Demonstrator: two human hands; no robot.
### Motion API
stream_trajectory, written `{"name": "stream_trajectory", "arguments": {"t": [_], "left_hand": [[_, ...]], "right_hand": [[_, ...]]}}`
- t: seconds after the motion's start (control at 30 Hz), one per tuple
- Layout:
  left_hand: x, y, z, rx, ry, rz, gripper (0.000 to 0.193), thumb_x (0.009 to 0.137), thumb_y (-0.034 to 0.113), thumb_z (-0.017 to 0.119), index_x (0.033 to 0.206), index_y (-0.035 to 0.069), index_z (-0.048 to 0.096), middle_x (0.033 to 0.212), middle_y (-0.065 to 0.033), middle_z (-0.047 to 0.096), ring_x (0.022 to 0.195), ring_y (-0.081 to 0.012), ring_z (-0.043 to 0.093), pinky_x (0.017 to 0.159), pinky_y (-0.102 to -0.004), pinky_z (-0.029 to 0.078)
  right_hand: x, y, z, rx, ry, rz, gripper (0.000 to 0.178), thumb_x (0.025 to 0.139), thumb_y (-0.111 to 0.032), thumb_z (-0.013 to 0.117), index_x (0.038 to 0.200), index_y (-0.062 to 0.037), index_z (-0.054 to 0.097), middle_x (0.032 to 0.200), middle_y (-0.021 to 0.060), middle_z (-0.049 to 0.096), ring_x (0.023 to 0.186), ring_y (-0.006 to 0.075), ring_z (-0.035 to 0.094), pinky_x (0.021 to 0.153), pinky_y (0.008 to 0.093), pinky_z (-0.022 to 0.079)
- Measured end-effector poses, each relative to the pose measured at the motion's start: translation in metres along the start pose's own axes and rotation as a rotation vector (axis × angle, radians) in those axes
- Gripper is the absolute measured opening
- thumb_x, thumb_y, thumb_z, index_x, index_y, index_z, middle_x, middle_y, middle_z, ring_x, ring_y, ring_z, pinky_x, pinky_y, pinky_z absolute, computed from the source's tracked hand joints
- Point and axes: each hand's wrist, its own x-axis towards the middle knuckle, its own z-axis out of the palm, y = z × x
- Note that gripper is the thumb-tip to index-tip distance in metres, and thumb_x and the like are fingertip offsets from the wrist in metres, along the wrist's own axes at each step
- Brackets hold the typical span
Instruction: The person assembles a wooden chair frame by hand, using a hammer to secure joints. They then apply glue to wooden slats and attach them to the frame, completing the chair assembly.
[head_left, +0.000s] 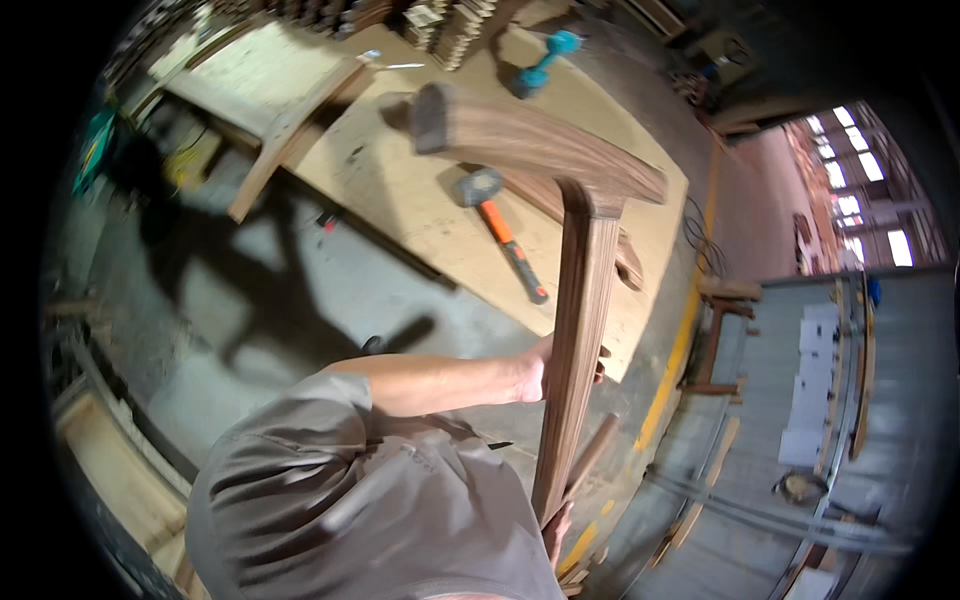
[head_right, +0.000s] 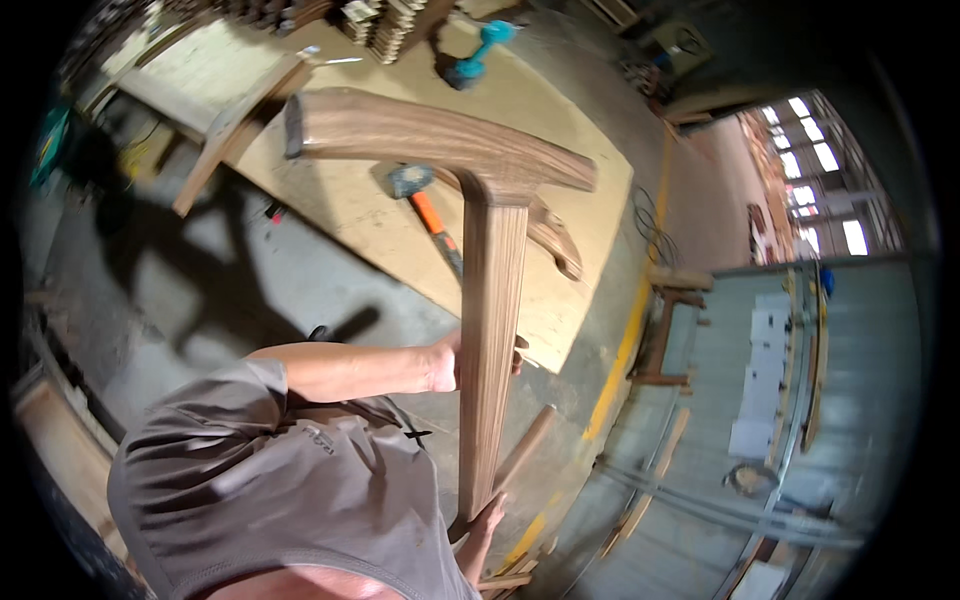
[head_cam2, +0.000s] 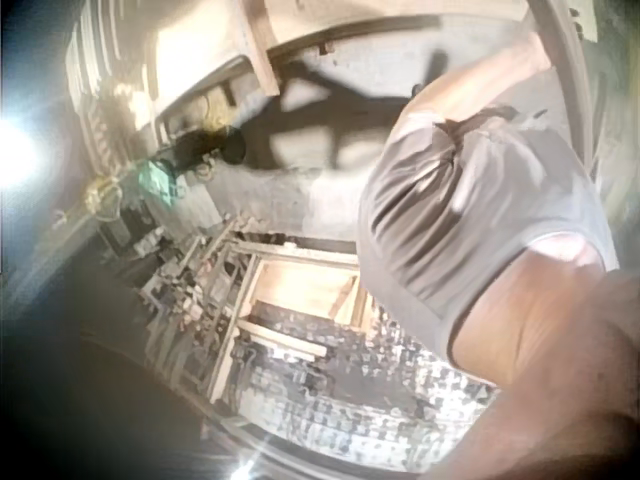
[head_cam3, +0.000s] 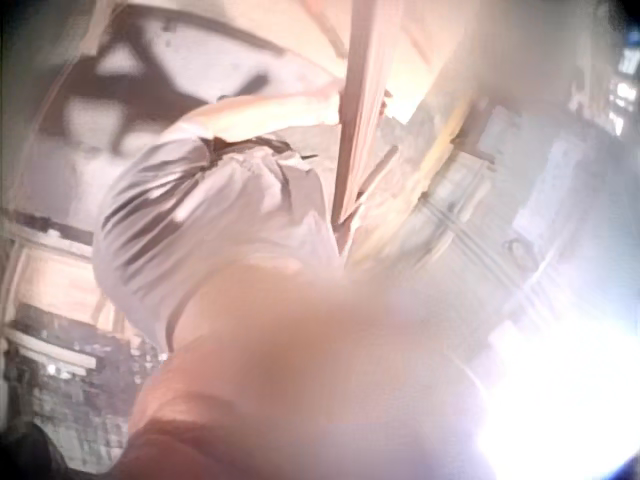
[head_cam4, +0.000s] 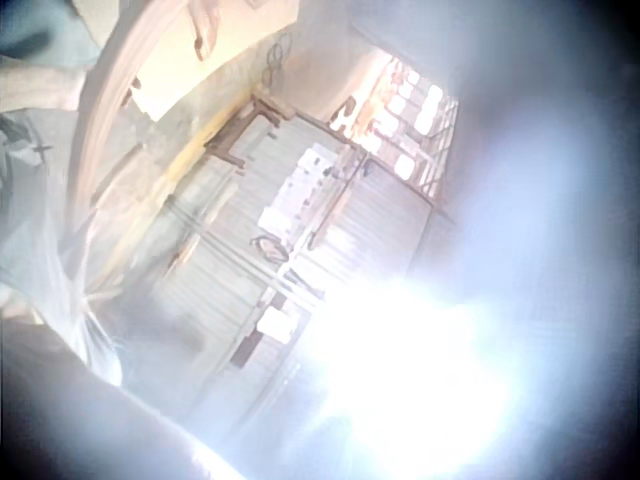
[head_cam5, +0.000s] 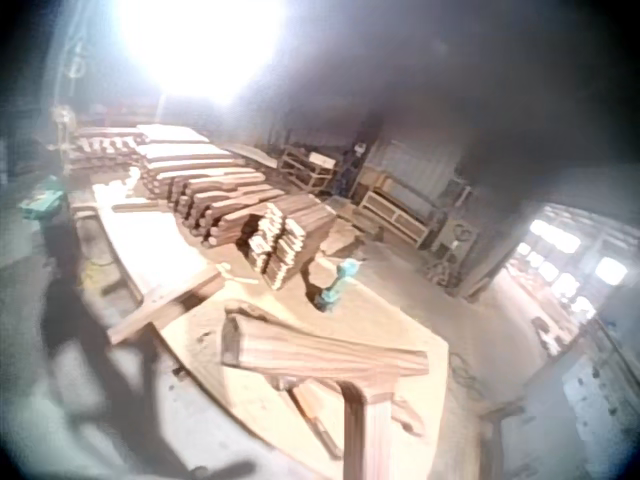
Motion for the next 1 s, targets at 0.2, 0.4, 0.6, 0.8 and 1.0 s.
{"name": "stream_trajectory", "arguments": {"t": [0.2, 0.4, 0.6, 0.8, 1.0], "left_hand": [[0.015, -0.036, 0.037, 0.494, -0.321, 0.186, 0.052, 0.091, 0.028, 0.073, 0.137, 0.013, 0.055, 0.126, 0.0002, 0.065, 0.124, -0.0167, 0.056, 0.108, -0.0373, 0.043], [0.051, -0.092, 0.059, 0.678, -0.374, 0.166, 0.070, 0.072, 0.012, 0.091, 0.133, 0.007, 0.057, 0.125, -0.0038, 0.065, 0.119, -0.0158, 0.058, 0.105, -0.0360, 0.046], [0.072, -0.174, 0.059, 0.629, -0.141, 0.315, 0.061, 0.074, 0.018, 0.092, 0.125, 0.003, 0.061, 0.116, -0.0055, 0.069, 0.106, -0.0151, 0.065, 0.094, -0.0321, 0.054], [0.106, -0.287, 0.054, 0.754, -0.160, 0.214, 0.061, 0.074, 0.019, 0.092, 0.125, 0.003, 0.062, 0.112, -0.0053, 0.070, 0.104, -0.0153, 0.066, 0.093, -0.0319, 0.054], [0.140, -0.383, 0.110, 1.314, -0.213, 0.214, 0.074, 0.079, 0.032, 0.086, 0.137, 0.000, 0.052, 0.130, -0.0137, 0.062, 0.120, -0.0240, 0.059, 0.105, -0.0388, 0.047]], "right_hand": [[0.013, 0.013, -0.034, -0.066, -0.055, 0.185, 0.060, 0.094, -0.048, 0.060, 0.128, 0.0018, 0.057, 0.119, 0.0154, 0.065, 0.095, 0.0296, 0.063, 0.084, 0.0450, 0.051], [0.071, 0.030, -0.067, -0.275, -0.342, 0.336, 0.065, 0.096, -0.053, 0.057, 0.132, 0.0011, 0.056, 0.123, 0.0149, 0.065, 0.099, 0.0299, 0.064, 0.088, 0.0450, 0.051], [0.063, -0.091, 0.018, 0.286, -0.736, -0.015, 0.060, 0.100, -0.050, 0.051, 0.135, -0.0011, 0.057, 0.127, 0.0100, 0.066, 0.114, 0.0266, 0.063, 0.101, 0.0413, 0.049], [0.010, -0.173, -0.034, 0.029, -0.711, -0.638, 0.055, 0.082, -0.021, 0.080, 0.127, 0.0021, 0.058, 0.117, 0.0105, 0.068, 0.109, 0.0193, 0.064, 0.094, 0.0350, 0.053], [0.033, -0.162, -0.117, 0.286, -0.377, -0.675, 0.055, 0.069, 0.000, 0.087, 0.119, 0.0005, 0.063, 0.111, 0.0076, 0.070, 0.101, 0.0177, 0.067, 0.090, 0.0342, 0.055]]}}
